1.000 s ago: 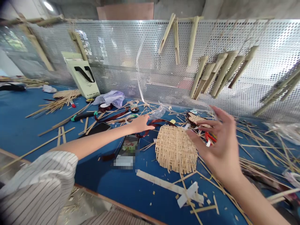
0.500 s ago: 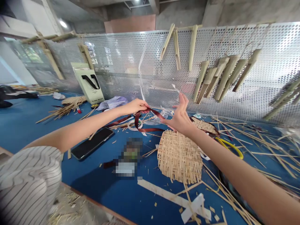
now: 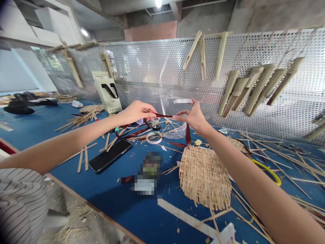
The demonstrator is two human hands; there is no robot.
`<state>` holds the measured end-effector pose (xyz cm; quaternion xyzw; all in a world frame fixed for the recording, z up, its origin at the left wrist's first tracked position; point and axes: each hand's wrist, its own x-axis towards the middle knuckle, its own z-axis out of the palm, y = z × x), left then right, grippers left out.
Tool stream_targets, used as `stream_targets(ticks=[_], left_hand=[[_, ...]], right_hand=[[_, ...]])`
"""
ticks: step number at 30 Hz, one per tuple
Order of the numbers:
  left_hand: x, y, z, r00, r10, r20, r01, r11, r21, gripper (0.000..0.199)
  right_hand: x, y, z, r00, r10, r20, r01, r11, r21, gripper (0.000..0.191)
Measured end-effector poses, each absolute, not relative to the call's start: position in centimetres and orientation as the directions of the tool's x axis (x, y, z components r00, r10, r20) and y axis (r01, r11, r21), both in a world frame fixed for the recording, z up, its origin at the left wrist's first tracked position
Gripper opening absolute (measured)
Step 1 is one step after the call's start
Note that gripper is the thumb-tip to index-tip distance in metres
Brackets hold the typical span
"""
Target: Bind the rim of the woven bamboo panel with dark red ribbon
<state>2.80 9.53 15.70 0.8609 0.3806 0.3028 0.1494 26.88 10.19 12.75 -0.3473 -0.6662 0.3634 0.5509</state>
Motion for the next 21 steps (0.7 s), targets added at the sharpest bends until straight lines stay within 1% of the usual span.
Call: stream_targets(ticks=[4, 5, 7, 11, 14, 17, 19, 21], left_hand=[[0.7, 9.5, 15.1, 0.531, 0.687, 0.496, 0.679, -0.695, 0.237, 0.021], [0.2, 9.6, 14.9, 0.533, 0.675, 0.511, 0.69, -0.696, 0.199, 0.022], [-0.9, 9.7, 14.6, 0.521, 0.663, 0.537, 0.711, -0.685, 0.157, 0.023], [-3.1, 10.1, 14.2, 0.477, 0.671, 0.568, 0.761, -0.638, 0.115, 0.024], [-5.1, 9.9, 13.6, 0.434, 0.679, 0.592, 0.804, -0.589, 0.086, 0.026], [-7.5, 8.9, 12.5, 0.391, 0.688, 0.612, 0.834, -0.546, 0.082, 0.03], [-9.1, 8.1, 11.6, 0.381, 0.685, 0.621, 0.833, -0.545, 0.09, 0.03], [-10.6, 7.3, 10.5, 0.378, 0.684, 0.623, 0.83, -0.549, 0.099, 0.029]], right_hand=[[27.9, 9.9, 13.2, -0.226, 0.901, 0.371, -0.037, 0.373, -0.927, 0.06], [28.2, 9.9, 13.2, -0.238, 0.905, 0.352, -0.045, 0.351, -0.935, 0.055], [28.7, 9.8, 13.1, -0.24, 0.914, 0.326, -0.047, 0.325, -0.945, 0.052], [29.4, 9.7, 12.9, -0.236, 0.927, 0.292, -0.019, 0.296, -0.955, 0.055], [29.8, 9.1, 12.5, -0.202, 0.924, 0.325, 0.013, 0.334, -0.942, 0.059], [30.4, 7.9, 11.6, -0.151, 0.913, 0.38, 0.062, 0.392, -0.918, 0.075], [30.8, 6.8, 10.9, -0.134, 0.912, 0.388, 0.108, 0.402, -0.909, 0.088], [31.2, 5.8, 10.2, -0.145, 0.915, 0.376, 0.151, 0.397, -0.906, 0.094]])
